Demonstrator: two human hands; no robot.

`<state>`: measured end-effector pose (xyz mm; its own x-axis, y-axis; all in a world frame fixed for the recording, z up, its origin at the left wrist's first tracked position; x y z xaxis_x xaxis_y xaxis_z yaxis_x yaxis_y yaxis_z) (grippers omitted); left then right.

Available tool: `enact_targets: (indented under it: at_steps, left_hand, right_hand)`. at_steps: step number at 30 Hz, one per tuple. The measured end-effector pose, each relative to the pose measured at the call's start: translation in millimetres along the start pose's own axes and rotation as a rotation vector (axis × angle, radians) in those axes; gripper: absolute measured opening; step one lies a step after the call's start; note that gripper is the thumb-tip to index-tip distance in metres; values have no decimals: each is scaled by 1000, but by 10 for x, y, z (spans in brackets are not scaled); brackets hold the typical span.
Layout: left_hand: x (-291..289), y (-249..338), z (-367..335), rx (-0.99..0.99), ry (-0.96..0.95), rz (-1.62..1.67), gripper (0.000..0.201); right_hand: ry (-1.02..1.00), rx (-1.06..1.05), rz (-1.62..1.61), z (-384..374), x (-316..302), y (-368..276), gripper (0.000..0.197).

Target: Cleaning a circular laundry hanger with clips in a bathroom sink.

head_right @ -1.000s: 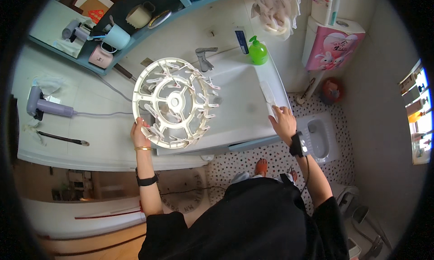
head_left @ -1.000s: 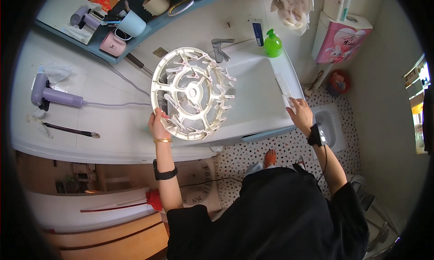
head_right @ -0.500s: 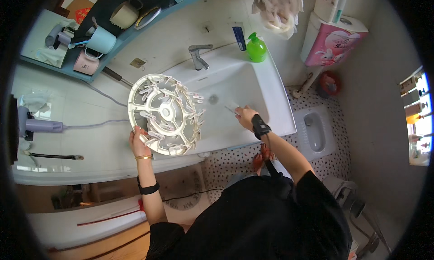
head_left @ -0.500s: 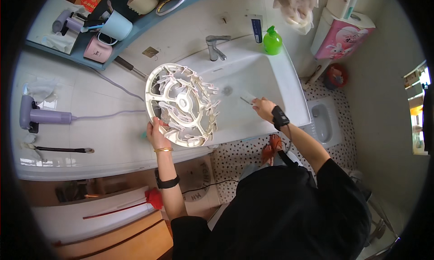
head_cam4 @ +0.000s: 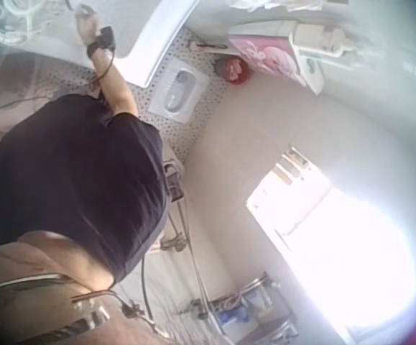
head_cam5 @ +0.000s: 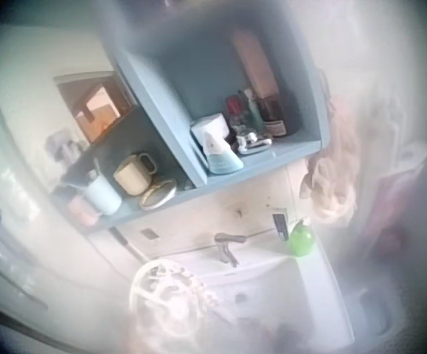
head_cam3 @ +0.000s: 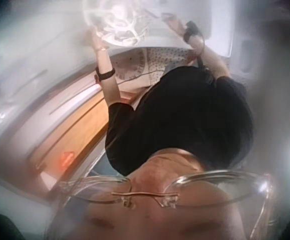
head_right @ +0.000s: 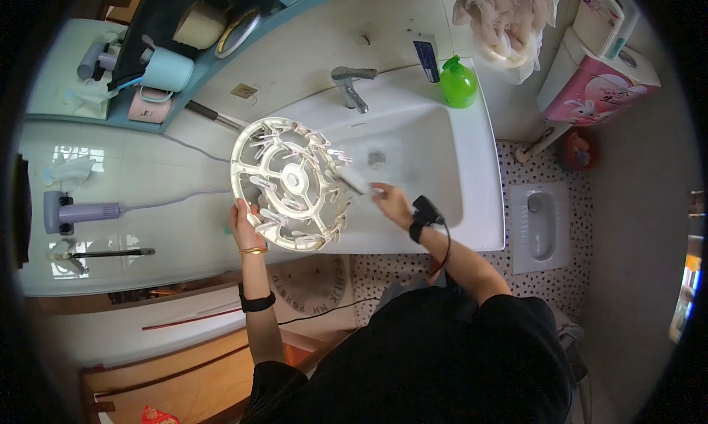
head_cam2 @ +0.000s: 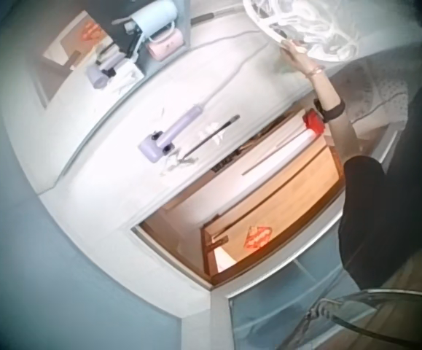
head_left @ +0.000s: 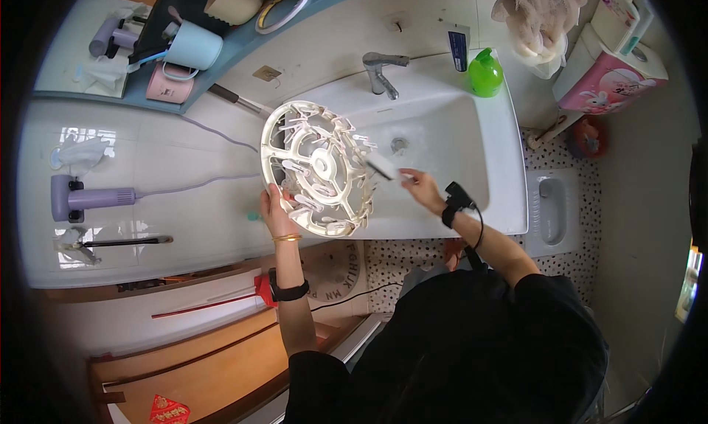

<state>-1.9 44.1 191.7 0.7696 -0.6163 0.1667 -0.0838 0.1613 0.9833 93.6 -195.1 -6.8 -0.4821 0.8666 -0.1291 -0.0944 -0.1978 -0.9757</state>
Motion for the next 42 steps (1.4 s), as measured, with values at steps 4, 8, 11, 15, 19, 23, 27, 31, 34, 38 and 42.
enact_targets:
  at_steps: [4,8,11,15,19,23,27,31,34,38,42]
  left_hand:
    - [41,-35,-17,23,56,-54,23]
    - [116,-15,-11,36,29,-18,20]
    - [141,-67,-71,-17,-56,32,18]
    - [121,-90,-119,-55,-100,80,18]
    - [213,-14,-54,-37,2,137,18]
    - [70,-62,-115,-120,-99,67,20]
    - [38,-117,-140,-140,-157,122,21]
    - [-67,-136,-177,-170,-172,149,20]
    - [-145,-145,-194,-179,-138,148,21]
    - [-250,-147,-186,-200,-107,161,23]
    - [-273,-107,-155,-232,-146,208,24]
  right_hand:
    - [-36,0,-191,-4,492,-443,33]
    - [-60,5,-257,-88,787,-486,34]
    - [4,-141,-198,-112,808,-503,35]
    - [-24,-126,9,-162,710,-648,34]
    - [-147,-123,102,-189,675,-667,30]
    - [-181,-146,36,-321,683,-737,31]
    - [-194,-158,427,-279,713,-774,31]
    - [-157,-238,79,-243,845,-688,31]
    - [-241,-235,481,-365,740,-851,28]
    - [-172,-338,473,-324,427,-779,27]
    - [44,-69,750,-289,-251,-250,29]
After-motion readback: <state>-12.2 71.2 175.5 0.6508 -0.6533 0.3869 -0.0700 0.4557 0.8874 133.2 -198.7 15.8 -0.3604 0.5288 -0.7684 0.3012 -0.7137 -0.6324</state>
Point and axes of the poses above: each hand's wrist, its own z-axis away from the middle knuckle, its own x-axis out of the palm, y = z × x, the point moved 3 cm from there along -z, towards the middle knuckle, and after that the axes turned 7 degrees about z, right-handed, at the moved point
